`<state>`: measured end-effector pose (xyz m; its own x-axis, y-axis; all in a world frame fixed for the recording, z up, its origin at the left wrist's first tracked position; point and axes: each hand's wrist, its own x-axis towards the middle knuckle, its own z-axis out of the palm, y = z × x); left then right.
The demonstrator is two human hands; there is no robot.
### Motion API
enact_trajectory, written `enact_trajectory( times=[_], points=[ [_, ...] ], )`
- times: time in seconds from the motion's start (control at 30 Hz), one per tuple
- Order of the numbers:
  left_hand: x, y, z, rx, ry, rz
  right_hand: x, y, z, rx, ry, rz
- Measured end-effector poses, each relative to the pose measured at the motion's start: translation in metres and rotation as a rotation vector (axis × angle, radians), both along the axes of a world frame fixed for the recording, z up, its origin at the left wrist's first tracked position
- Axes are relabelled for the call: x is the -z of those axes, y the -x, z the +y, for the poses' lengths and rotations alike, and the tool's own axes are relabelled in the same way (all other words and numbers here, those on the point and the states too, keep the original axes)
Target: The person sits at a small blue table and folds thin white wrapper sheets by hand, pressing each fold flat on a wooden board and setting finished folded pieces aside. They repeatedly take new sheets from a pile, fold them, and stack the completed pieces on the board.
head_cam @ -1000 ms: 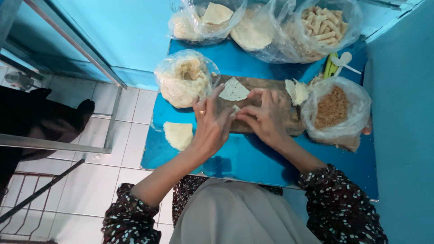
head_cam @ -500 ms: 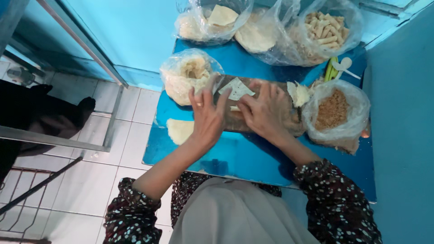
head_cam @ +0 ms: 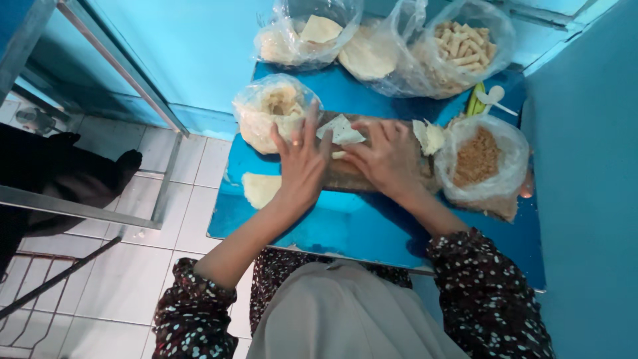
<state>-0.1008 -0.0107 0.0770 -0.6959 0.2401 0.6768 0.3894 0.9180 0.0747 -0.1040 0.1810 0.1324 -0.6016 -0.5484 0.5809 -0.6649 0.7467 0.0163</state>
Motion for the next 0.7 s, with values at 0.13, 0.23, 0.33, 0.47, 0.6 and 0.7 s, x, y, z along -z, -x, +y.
enact_trajectory(
  times=[0.13,0.23,0.33,0.47,0.6,0.7],
  points=[
    [-0.001,0.013,0.006,0.065,0.097,-0.002,0.002,0.005,0.012,-0.058,0.089,-0.140],
    [0.004,0.026,0.006,0.106,0.196,-0.040,-0.006,0.020,0.042,-0.086,0.480,-0.595],
    [0.015,0.035,0.011,0.102,0.222,0.012,-0.026,0.042,0.090,0.002,0.993,-0.777],
    [0.025,0.038,0.018,0.147,0.333,0.082,-0.064,0.098,0.157,0.255,0.576,-0.039],
    [0.015,0.035,0.019,0.187,0.354,0.114,-0.077,0.111,0.181,-0.151,0.692,-0.168],
    [0.003,0.017,0.014,0.190,0.357,0.108,-0.084,0.075,0.182,-0.103,0.793,-0.212]
  ],
)
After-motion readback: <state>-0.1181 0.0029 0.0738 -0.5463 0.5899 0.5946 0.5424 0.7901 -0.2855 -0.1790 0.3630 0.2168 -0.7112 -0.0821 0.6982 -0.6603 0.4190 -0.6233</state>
